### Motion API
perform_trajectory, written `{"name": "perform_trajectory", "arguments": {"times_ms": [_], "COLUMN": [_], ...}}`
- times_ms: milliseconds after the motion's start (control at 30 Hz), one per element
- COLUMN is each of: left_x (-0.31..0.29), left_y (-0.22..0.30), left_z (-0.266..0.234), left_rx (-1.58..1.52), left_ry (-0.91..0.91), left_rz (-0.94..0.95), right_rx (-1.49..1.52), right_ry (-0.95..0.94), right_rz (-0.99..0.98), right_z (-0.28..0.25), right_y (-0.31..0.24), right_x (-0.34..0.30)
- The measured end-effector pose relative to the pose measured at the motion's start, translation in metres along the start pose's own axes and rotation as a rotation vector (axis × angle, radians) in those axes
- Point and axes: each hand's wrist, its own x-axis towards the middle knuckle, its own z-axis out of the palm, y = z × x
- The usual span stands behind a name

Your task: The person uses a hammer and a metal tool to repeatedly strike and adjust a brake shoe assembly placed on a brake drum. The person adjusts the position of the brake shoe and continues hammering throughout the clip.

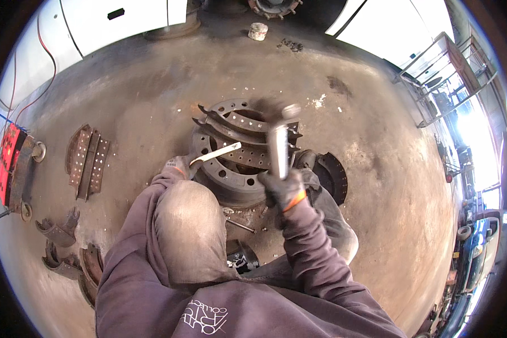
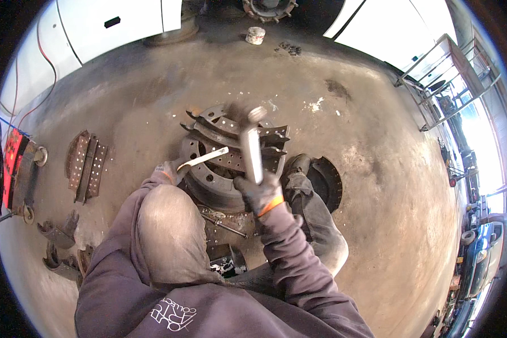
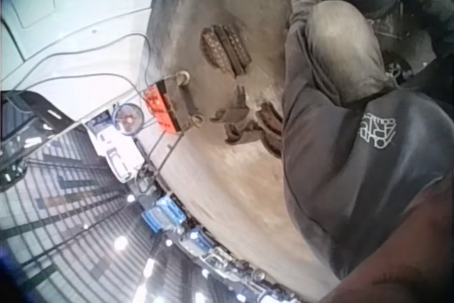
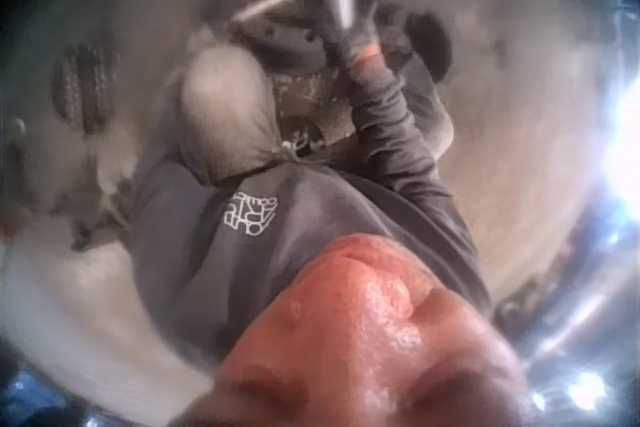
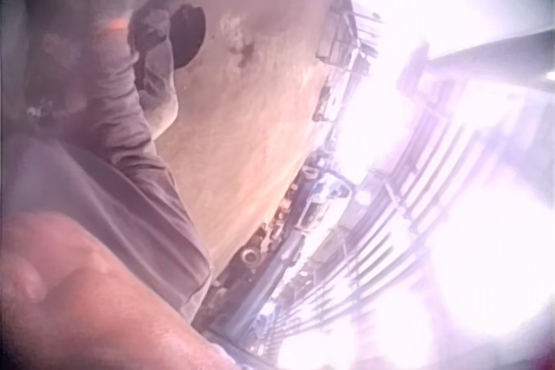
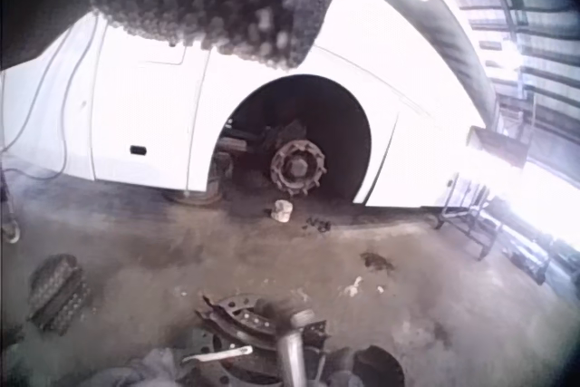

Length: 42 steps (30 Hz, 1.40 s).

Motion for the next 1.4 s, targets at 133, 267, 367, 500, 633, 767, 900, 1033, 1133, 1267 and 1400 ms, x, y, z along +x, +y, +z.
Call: {"name": "perform_trajectory", "arguments": {"times_ms": [133, 267, 367, 500, 633, 767, 900, 1033, 1133, 1267, 1400], "left_x": [0.004, -0.001, 0.009, 0.002, 0.009, 0.000, 0.002, 0.017, -0.001, 0.006, 0.014], "left_y": [-0.030, 0.000, 0.005, -0.016, 0.000, -0.002, 0.002, 0.034, 0.006, 0.010, 0.016], "left_z": [0.021, 0.004, 0.012, 0.009, 0.007, -0.001, 0.000, -0.004, -0.018, -0.012, -0.027], "left_rx": [-0.066, -0.024, -0.047, 0.005, 0.006, 0.031, 0.025, 0.028, 0.080, 0.071, 0.129], "left_ry": [0.060, 0.034, 0.049, 0.031, -0.007, -0.005, 0.006, -0.013, 0.082, 0.098, 0.115], "left_rz": [0.068, 0.023, 0.084, 0.025, -0.001, -0.032, -0.013, 0.070, 0.082, 0.101, 0.061], "right_rx": [0.469, 0.193, -0.352, -0.380, -0.115, 0.325, 0.122, -0.467, 0.046, 0.260, 0.568], "right_ry": [0.127, 0.373, -0.004, -0.182, 0.010, 0.172, 0.354, 0.128, -0.148, -0.058, -0.080], "right_rz": [-0.247, -0.442, -0.011, 0.233, 0.085, -0.146, -0.354, 0.218, 0.359, 0.309, 0.301], "right_z": [-0.004, 0.019, 0.043, 0.035, -0.002, -0.003, 0.032, 0.035, 0.056, 0.027, 0.016], "right_y": [-0.076, 0.037, 0.168, 0.116, 0.041, -0.050, 0.037, 0.198, 0.124, 0.096, 0.101], "right_x": [-0.031, 0.039, 0.098, 0.062, 0.015, -0.020, 0.044, 0.112, 0.041, -0.002, -0.028]}}
